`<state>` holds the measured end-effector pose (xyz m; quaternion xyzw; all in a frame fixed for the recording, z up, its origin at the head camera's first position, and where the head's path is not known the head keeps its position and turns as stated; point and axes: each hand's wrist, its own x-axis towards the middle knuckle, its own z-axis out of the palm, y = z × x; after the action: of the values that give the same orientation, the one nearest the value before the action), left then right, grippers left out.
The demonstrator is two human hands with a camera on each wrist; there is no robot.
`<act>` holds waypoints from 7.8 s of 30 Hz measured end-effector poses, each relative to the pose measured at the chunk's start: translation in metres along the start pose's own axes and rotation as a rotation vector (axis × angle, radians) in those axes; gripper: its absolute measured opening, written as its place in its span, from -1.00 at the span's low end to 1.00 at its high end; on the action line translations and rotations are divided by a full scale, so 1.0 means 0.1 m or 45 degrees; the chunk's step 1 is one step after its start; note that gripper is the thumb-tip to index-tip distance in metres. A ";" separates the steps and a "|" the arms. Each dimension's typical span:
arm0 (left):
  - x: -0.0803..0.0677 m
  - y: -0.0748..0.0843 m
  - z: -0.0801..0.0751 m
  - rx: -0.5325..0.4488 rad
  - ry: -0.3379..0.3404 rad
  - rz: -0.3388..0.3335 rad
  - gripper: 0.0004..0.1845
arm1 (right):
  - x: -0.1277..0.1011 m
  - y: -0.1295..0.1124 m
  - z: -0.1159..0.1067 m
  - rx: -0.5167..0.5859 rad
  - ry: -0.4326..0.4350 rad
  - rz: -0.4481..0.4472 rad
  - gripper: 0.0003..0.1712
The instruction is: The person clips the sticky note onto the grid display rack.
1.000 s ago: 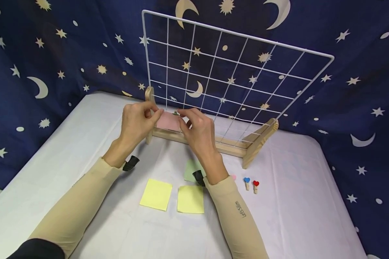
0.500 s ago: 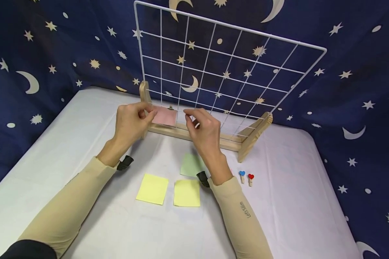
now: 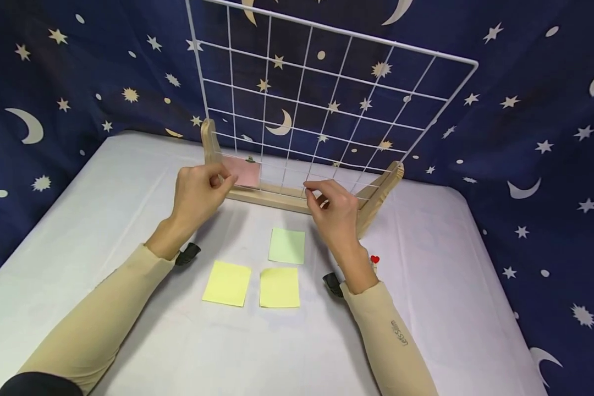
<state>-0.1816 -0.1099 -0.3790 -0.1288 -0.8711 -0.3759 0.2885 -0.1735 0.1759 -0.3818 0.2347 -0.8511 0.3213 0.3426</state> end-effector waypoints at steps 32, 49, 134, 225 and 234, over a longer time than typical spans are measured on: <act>-0.18 0.07 0.33 0.075 -0.552 0.119 -0.89 | -0.57 0.53 -0.77 -0.198 -0.099 0.141 -0.87; -0.18 0.30 0.54 0.136 -0.759 0.140 -0.88 | -0.95 0.66 -1.12 -0.286 -0.155 0.220 -0.83; -0.13 0.36 0.51 0.000 -0.848 0.250 -0.78 | -0.94 0.73 -1.34 0.049 -0.384 0.552 -0.79; 0.27 0.42 0.43 0.225 -0.269 0.076 -0.92 | 0.35 0.01 -0.03 0.283 0.053 -0.031 -0.47; 0.27 0.44 0.47 0.247 -0.256 0.025 -0.91 | 0.39 -0.01 0.09 0.282 0.083 -0.101 -0.46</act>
<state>-0.2027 -0.0459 -0.3634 -0.1459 -0.9267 -0.2721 0.2144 -0.2027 0.1619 -0.3576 0.2939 -0.7889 0.4070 0.3543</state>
